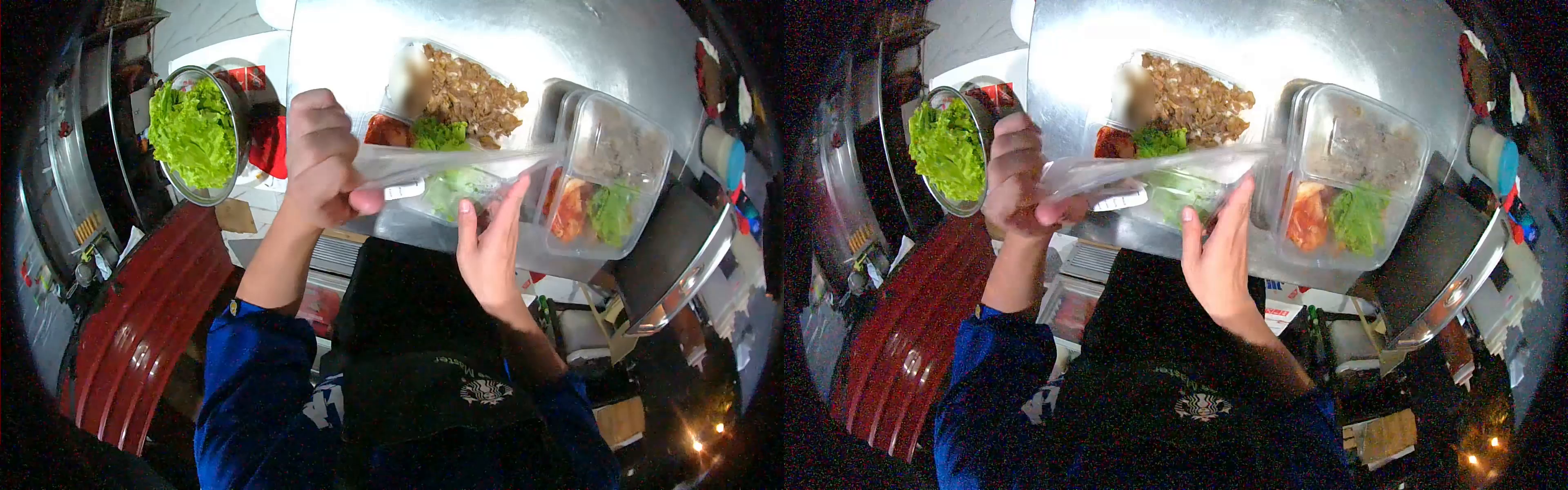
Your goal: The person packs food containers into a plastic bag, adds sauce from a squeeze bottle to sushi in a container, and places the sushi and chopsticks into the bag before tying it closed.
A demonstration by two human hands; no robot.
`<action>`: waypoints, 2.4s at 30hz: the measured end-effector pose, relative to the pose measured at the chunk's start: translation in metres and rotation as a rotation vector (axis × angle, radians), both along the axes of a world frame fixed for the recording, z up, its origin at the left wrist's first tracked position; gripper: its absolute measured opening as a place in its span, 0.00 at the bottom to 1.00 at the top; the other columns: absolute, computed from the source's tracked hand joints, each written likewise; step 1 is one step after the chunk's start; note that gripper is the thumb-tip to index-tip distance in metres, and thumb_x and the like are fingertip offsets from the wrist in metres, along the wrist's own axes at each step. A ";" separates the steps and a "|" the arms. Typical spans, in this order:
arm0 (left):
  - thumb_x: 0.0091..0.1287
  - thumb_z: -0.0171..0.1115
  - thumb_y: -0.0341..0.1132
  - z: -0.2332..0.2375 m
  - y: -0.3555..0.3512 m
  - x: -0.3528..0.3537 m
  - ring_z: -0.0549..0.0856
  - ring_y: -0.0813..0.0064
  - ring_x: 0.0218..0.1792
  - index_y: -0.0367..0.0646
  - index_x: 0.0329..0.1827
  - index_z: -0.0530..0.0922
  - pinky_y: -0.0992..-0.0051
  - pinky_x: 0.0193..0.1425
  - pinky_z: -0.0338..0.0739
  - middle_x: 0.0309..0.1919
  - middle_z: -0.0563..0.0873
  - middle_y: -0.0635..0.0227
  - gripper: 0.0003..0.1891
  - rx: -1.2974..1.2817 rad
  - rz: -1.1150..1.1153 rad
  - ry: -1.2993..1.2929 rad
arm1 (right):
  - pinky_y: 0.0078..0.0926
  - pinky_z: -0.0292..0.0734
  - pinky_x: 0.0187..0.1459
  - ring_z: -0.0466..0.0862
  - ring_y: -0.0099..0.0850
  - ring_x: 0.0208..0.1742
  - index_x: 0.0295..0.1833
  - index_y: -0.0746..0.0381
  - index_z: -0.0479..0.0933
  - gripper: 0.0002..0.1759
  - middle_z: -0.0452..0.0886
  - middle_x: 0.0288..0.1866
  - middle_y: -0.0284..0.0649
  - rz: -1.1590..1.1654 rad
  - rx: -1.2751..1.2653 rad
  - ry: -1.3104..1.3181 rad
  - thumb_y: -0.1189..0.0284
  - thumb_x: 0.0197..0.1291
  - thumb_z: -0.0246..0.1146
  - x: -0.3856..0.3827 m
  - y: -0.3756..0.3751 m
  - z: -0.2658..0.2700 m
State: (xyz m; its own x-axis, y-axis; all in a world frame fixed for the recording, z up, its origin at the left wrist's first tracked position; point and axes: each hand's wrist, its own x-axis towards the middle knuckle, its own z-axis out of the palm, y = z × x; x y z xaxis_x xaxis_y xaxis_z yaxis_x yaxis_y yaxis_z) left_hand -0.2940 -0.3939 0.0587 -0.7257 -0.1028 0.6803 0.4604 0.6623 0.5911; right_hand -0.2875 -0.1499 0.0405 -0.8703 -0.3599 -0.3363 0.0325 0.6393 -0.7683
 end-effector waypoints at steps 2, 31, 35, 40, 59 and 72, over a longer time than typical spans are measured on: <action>0.66 0.60 0.59 0.009 0.001 0.006 0.74 0.63 0.31 0.44 0.22 0.62 0.57 0.41 0.73 0.29 0.73 0.65 0.30 0.046 0.025 0.063 | 0.40 0.74 0.56 0.76 0.46 0.55 0.76 0.75 0.47 0.40 0.65 0.66 0.63 -0.027 -0.024 0.001 0.72 0.69 0.60 0.008 0.004 0.011; 0.69 0.59 0.37 -0.008 0.159 -0.157 0.82 0.41 0.46 0.31 0.47 0.77 0.53 0.53 0.76 0.41 0.83 0.41 0.15 -0.002 0.042 -0.887 | 0.25 0.77 0.41 0.81 0.28 0.37 0.53 0.70 0.75 0.12 0.81 0.37 0.44 -0.526 0.433 0.326 0.74 0.69 0.60 0.033 0.243 0.201; 0.71 0.56 0.34 -0.008 0.170 -0.151 0.81 0.39 0.46 0.32 0.49 0.73 0.52 0.51 0.74 0.43 0.81 0.40 0.13 0.077 0.052 -0.666 | 0.31 0.74 0.35 0.77 0.35 0.29 0.53 0.68 0.75 0.12 0.77 0.31 0.47 -0.524 0.526 0.296 0.74 0.67 0.61 0.024 0.241 0.182; 0.77 0.49 0.39 0.027 0.185 -0.133 0.80 0.44 0.53 0.34 0.52 0.71 0.58 0.56 0.73 0.49 0.80 0.42 0.14 0.336 0.102 -0.799 | 0.44 0.77 0.45 0.83 0.53 0.43 0.55 0.67 0.74 0.14 0.81 0.43 0.55 -0.474 0.514 0.329 0.72 0.67 0.59 0.024 0.252 0.137; 0.79 0.49 0.41 0.070 -0.015 0.045 0.71 0.80 0.44 0.40 0.52 0.74 0.77 0.53 0.66 0.41 0.76 0.73 0.13 0.549 0.631 -0.614 | 0.48 0.76 0.54 0.79 0.58 0.56 0.73 0.75 0.54 0.33 0.72 0.61 0.66 -0.326 0.602 0.016 0.70 0.69 0.54 -0.026 0.259 0.083; 0.78 0.51 0.39 0.031 0.131 -0.058 0.70 0.82 0.38 0.41 0.46 0.69 0.78 0.44 0.69 0.35 0.73 0.71 0.09 0.420 0.079 -0.618 | 0.43 0.77 0.58 0.76 0.56 0.63 0.66 0.77 0.66 0.33 0.69 0.67 0.65 -0.084 0.493 -0.053 0.57 0.71 0.54 -0.068 0.218 0.092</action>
